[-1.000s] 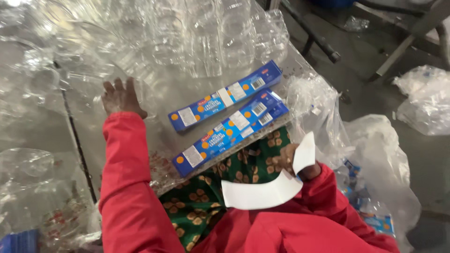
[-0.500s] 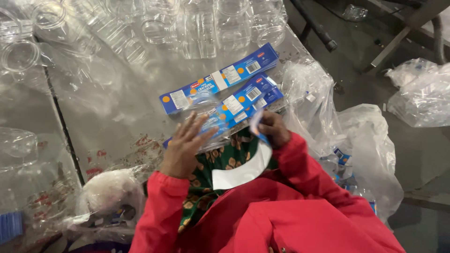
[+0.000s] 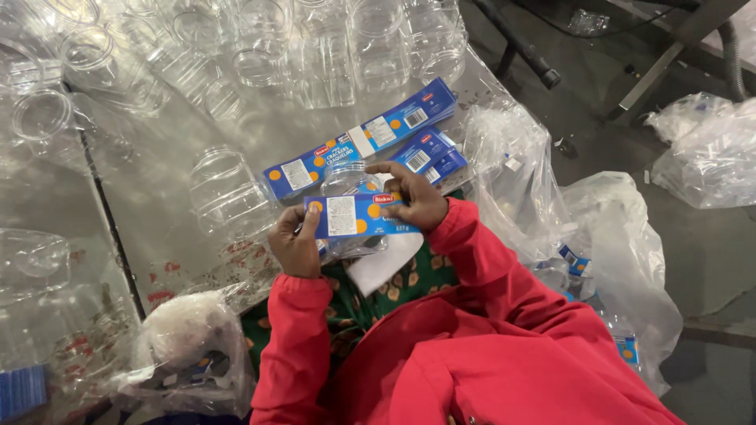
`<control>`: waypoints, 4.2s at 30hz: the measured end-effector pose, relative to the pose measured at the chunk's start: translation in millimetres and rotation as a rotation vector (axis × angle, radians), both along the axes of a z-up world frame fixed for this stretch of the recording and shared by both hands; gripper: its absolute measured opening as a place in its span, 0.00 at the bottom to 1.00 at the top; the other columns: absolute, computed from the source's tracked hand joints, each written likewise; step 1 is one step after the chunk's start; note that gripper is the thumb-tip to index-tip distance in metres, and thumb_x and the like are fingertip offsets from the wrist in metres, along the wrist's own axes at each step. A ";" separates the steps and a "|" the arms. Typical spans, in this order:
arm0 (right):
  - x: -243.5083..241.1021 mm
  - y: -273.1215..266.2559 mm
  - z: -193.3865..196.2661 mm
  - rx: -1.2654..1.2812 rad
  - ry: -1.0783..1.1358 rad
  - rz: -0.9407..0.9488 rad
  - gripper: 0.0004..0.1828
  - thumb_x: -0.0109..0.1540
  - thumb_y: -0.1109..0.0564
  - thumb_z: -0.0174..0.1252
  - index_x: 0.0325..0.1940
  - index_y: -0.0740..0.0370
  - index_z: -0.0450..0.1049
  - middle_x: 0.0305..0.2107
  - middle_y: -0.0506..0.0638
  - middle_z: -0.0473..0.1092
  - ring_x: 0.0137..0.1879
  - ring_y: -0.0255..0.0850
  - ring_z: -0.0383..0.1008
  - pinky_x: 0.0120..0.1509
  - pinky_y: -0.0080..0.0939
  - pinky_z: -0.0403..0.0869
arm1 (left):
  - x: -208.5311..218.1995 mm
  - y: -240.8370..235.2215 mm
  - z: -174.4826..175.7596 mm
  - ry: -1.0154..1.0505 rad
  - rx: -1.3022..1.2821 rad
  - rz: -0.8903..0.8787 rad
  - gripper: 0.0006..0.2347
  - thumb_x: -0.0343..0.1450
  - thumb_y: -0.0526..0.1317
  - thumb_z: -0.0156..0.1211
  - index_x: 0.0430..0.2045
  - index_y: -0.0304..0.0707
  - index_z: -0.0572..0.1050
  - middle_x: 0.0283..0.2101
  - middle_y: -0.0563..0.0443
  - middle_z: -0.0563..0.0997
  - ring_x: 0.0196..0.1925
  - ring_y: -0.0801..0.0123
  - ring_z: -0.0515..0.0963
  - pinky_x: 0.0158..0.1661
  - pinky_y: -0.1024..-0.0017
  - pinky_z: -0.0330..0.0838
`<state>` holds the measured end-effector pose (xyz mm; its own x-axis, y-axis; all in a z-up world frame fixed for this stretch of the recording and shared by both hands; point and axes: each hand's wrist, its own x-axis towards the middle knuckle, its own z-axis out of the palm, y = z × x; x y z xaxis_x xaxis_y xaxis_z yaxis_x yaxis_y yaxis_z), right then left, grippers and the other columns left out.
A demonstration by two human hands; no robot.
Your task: The person labels plastic containers by hand, taking a label from a long white strip and applying it to a clear plastic jar before setting it aside.
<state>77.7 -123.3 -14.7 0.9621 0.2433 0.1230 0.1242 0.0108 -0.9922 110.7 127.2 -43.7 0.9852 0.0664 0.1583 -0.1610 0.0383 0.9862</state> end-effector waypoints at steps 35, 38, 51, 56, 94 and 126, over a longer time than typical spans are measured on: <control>4.4 21.6 -75.9 -0.062 -0.168 -0.107 0.19 0.67 0.59 0.57 0.63 0.60 0.73 0.50 0.55 0.78 0.53 0.51 0.79 0.55 0.46 0.77 | -0.9 18.3 -53.0 0.193 -0.708 -0.593 0.24 0.77 0.28 0.57 0.67 0.36 0.56 0.69 0.44 0.61 0.67 0.59 0.67 0.64 0.64 0.68; -2.6 29.0 -62.6 -0.125 -0.249 -0.140 0.23 0.65 0.56 0.60 0.65 0.59 0.72 0.52 0.54 0.76 0.56 0.50 0.77 0.60 0.45 0.75 | -22.9 19.6 -9.1 0.256 -0.934 -0.626 0.24 0.77 0.30 0.59 0.67 0.35 0.57 0.66 0.39 0.64 0.62 0.53 0.71 0.57 0.60 0.76; -20.6 47.4 -36.3 -0.434 -0.639 -0.260 0.43 0.56 0.44 0.72 0.72 0.55 0.66 0.63 0.52 0.68 0.71 0.47 0.66 0.79 0.44 0.63 | -68.4 -4.8 52.6 -0.159 -0.677 -0.274 0.15 0.70 0.28 0.72 0.48 0.29 0.74 0.47 0.44 0.81 0.48 0.64 0.82 0.55 0.63 0.78; -44.9 67.9 28.1 0.425 -0.204 -0.282 0.65 0.42 0.47 0.81 0.75 0.58 0.51 0.67 0.56 0.58 0.72 0.52 0.58 0.75 0.49 0.59 | -67.4 -5.3 45.6 -0.357 -0.364 -0.036 0.18 0.61 0.28 0.76 0.38 0.36 0.71 0.38 0.53 0.77 0.38 0.74 0.75 0.55 0.73 0.69; -143.6 -151.0 -46.1 -0.763 -0.185 -0.385 0.59 0.43 0.51 0.74 0.75 0.39 0.56 0.61 0.38 0.63 0.69 0.35 0.64 0.78 0.42 0.63 | -76.2 -54.5 20.2 -0.304 0.364 -0.438 0.12 0.65 0.36 0.67 0.40 0.33 0.79 0.44 0.42 0.81 0.48 0.50 0.80 0.53 0.59 0.72; 29.5 10.1 -73.8 -0.959 -0.519 -0.331 0.28 0.52 0.61 0.61 0.56 0.44 0.79 0.57 0.41 0.74 0.69 0.41 0.69 0.68 0.51 0.63 | 2.9 3.7 -5.4 -0.329 1.345 -0.234 0.09 0.72 0.43 0.56 0.43 0.43 0.76 0.42 0.49 0.83 0.47 0.57 0.81 0.67 0.24 0.41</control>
<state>107.1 -113.2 -88.6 0.8839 0.1953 0.4250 0.3775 -0.8342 -0.4019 113.6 131.0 -49.1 0.8579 -0.4770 0.1909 -0.5102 -0.8346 0.2076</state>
